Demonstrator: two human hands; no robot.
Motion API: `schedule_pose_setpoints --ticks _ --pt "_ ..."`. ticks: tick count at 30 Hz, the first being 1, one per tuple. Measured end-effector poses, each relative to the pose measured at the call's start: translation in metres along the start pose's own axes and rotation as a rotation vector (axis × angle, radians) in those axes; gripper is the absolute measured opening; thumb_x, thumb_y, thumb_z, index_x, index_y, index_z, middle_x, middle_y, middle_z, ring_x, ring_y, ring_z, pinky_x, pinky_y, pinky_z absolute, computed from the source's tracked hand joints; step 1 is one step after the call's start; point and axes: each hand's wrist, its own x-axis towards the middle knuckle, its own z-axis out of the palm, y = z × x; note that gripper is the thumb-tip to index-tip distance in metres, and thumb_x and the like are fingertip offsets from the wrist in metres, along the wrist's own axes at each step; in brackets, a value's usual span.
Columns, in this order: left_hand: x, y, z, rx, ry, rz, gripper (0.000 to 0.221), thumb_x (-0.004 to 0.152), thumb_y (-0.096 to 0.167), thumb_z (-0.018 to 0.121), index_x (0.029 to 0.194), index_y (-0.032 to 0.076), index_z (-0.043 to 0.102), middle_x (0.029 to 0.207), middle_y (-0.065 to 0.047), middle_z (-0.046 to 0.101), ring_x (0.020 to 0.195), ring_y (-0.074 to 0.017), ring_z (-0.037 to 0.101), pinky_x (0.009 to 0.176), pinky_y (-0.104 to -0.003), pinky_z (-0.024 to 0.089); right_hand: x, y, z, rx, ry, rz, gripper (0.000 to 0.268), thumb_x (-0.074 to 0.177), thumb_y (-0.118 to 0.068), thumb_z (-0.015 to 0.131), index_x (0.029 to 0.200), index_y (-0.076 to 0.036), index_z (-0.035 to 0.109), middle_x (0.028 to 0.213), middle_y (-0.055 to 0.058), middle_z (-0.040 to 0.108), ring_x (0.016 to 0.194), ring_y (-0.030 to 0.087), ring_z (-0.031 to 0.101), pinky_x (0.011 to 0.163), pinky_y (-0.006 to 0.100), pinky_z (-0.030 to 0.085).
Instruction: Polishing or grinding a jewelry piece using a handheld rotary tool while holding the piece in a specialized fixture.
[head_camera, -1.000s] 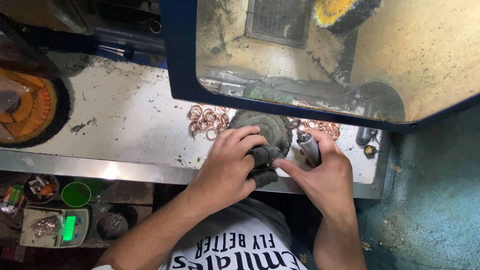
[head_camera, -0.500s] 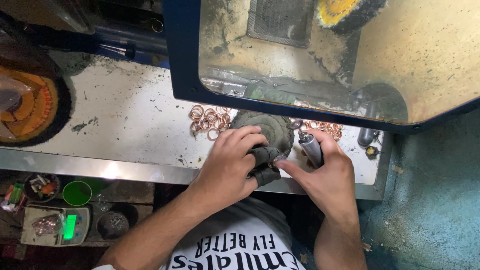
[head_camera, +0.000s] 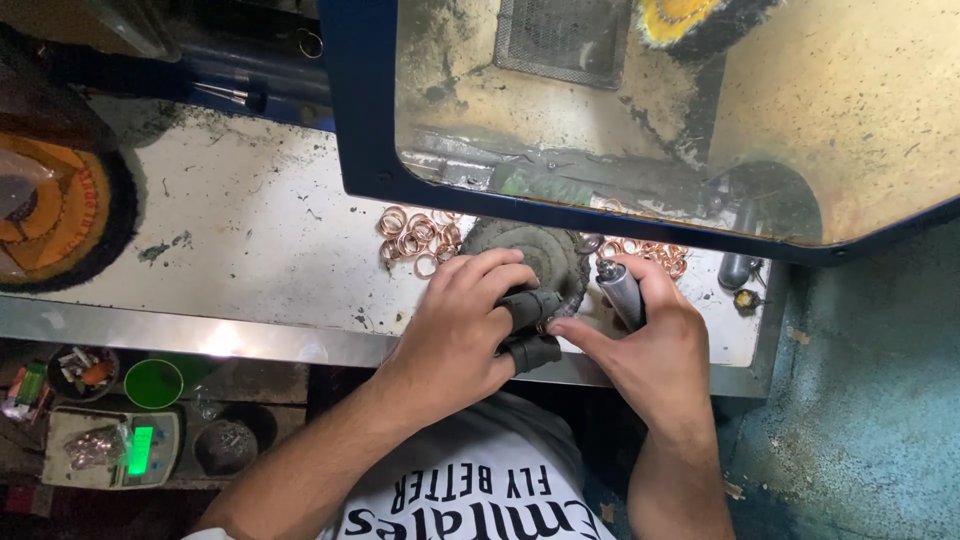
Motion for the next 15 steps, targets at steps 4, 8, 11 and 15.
schedule_pose_setpoints --ticks 4,8,11,15 --pt "-0.001 -0.001 0.001 -0.016 0.004 0.008 0.011 0.067 0.009 0.076 0.067 -0.001 0.070 0.128 -0.009 0.063 0.135 -0.0330 0.052 0.106 -0.050 0.038 0.001 0.002 0.002 0.002 0.029 -0.043 0.078 0.057 -0.046 0.096 0.125 -0.021 0.066 0.108 -0.001 0.077 0.099 0.018 0.071 0.085 0.033 0.052" --pt "-0.001 -0.001 0.002 -0.003 -0.001 0.001 0.013 0.071 0.011 0.076 0.074 -0.001 0.072 0.129 -0.009 0.063 0.134 -0.0330 0.052 0.106 -0.052 0.039 0.000 0.002 0.001 -0.001 0.032 -0.066 0.078 0.058 -0.046 0.096 0.125 -0.019 0.066 0.105 0.000 0.077 0.096 0.019 0.071 0.083 0.034 0.053" --pt "-0.001 0.000 0.000 -0.002 0.002 0.014 0.014 0.073 0.012 0.076 0.072 -0.001 0.072 0.128 -0.009 0.064 0.133 -0.0332 0.052 0.106 -0.052 0.039 -0.004 -0.001 0.000 0.013 0.000 -0.004 0.080 0.055 -0.044 0.097 0.125 -0.022 0.065 0.094 0.000 0.077 0.087 0.018 0.071 0.080 0.032 0.053" --pt "-0.001 0.000 -0.002 -0.026 0.036 0.059 0.008 0.066 0.004 0.076 0.069 -0.001 0.071 0.124 -0.009 0.064 0.130 -0.0370 0.054 0.104 -0.056 0.042 -0.009 0.014 0.003 0.067 0.025 -0.073 0.079 0.054 -0.042 0.099 0.122 -0.021 0.064 0.090 -0.001 0.072 0.081 0.015 0.065 0.077 0.030 0.051"
